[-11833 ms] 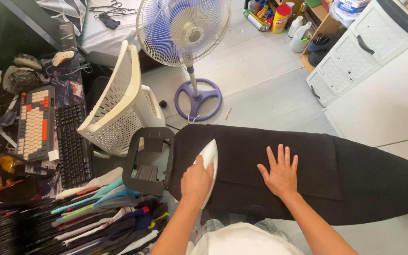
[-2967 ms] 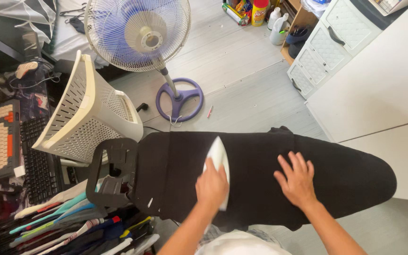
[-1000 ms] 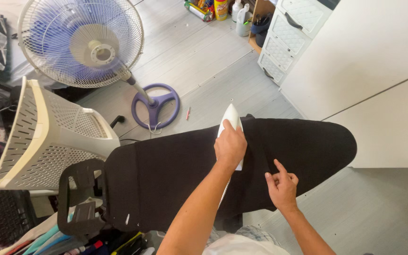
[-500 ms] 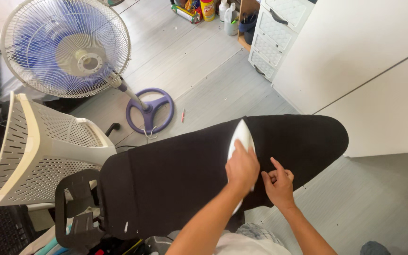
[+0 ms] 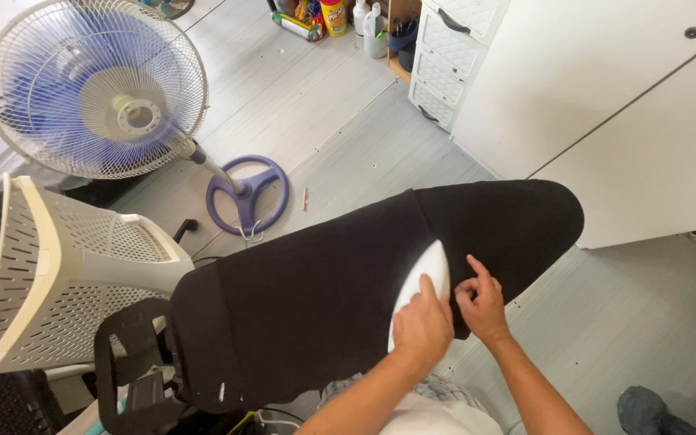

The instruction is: The person irons a black t-shirt on an ironing board. They smooth the fabric with one hand while moving the iron with the other, then flip the shirt to iron the other side.

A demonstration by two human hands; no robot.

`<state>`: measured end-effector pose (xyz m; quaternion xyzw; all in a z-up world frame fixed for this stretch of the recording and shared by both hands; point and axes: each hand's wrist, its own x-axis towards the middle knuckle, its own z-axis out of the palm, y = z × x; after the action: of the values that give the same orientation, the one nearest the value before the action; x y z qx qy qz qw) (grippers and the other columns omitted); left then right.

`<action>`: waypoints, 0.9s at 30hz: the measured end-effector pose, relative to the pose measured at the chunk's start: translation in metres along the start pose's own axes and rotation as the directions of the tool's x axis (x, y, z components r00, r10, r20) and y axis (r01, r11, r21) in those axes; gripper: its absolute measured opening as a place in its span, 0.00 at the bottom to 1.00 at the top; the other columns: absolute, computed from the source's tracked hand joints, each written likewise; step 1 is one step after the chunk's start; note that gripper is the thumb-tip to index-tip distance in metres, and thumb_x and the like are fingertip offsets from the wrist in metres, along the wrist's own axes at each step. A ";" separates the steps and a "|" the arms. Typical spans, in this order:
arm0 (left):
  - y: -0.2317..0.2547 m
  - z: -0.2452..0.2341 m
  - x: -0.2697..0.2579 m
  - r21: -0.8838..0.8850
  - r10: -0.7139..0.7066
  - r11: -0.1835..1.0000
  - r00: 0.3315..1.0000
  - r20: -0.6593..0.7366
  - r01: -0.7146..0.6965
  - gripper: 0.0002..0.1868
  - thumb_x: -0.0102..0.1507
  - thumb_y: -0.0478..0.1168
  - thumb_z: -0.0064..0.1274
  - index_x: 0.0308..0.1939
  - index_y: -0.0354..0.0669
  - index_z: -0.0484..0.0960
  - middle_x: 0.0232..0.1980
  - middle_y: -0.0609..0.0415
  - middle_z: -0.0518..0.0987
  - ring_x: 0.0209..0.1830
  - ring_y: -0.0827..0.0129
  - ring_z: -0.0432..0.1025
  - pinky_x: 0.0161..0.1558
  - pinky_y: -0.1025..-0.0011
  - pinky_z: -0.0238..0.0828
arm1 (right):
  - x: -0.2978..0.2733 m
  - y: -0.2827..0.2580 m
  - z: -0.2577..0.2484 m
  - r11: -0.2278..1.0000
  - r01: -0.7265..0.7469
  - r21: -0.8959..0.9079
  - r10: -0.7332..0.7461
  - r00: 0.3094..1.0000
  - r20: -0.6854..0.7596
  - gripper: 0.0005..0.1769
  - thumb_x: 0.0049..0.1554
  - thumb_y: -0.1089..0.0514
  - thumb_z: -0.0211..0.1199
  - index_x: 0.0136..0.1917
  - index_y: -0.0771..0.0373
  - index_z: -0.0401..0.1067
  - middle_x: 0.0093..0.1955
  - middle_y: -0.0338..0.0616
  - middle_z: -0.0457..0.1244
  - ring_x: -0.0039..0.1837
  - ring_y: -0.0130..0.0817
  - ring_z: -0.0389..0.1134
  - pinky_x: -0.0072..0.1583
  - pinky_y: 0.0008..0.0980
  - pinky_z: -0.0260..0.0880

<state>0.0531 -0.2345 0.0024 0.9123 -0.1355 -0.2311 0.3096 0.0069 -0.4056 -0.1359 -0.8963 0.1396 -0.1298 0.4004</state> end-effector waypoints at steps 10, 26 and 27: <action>-0.069 -0.030 -0.045 0.204 0.126 0.972 0.991 -0.035 -0.116 0.32 0.73 0.47 0.50 0.75 0.30 0.64 0.40 0.35 0.83 0.32 0.42 0.81 0.35 0.49 0.79 | 0.008 -0.021 0.004 0.936 -0.061 -0.348 0.032 0.996 -0.087 0.36 0.56 0.63 0.65 0.77 0.66 0.67 0.47 0.45 0.71 0.54 0.41 0.70 0.68 0.50 0.65; -0.200 -0.144 -0.134 -0.093 -0.576 0.811 0.759 -0.303 0.578 0.32 0.73 0.52 0.44 0.77 0.43 0.58 0.50 0.36 0.83 0.47 0.38 0.81 0.49 0.44 0.78 | 0.008 -0.152 0.118 0.745 0.414 -0.523 -0.310 0.909 0.278 0.43 0.63 0.31 0.55 0.83 0.55 0.60 0.86 0.64 0.49 0.87 0.62 0.46 0.80 0.70 0.40; -0.202 -0.148 -0.129 -0.094 -0.576 0.811 0.757 -0.309 0.578 0.31 0.73 0.52 0.44 0.76 0.42 0.58 0.50 0.36 0.84 0.48 0.38 0.81 0.49 0.44 0.78 | 0.007 -0.150 0.118 0.747 0.413 -0.521 -0.310 0.910 0.277 0.43 0.63 0.31 0.54 0.84 0.54 0.60 0.86 0.64 0.48 0.87 0.62 0.45 0.81 0.69 0.40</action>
<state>0.0385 0.0463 0.0234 0.9357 0.2037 -0.1618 0.2381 0.0755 -0.2315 -0.0986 -0.9917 -0.0402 -0.0794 0.0923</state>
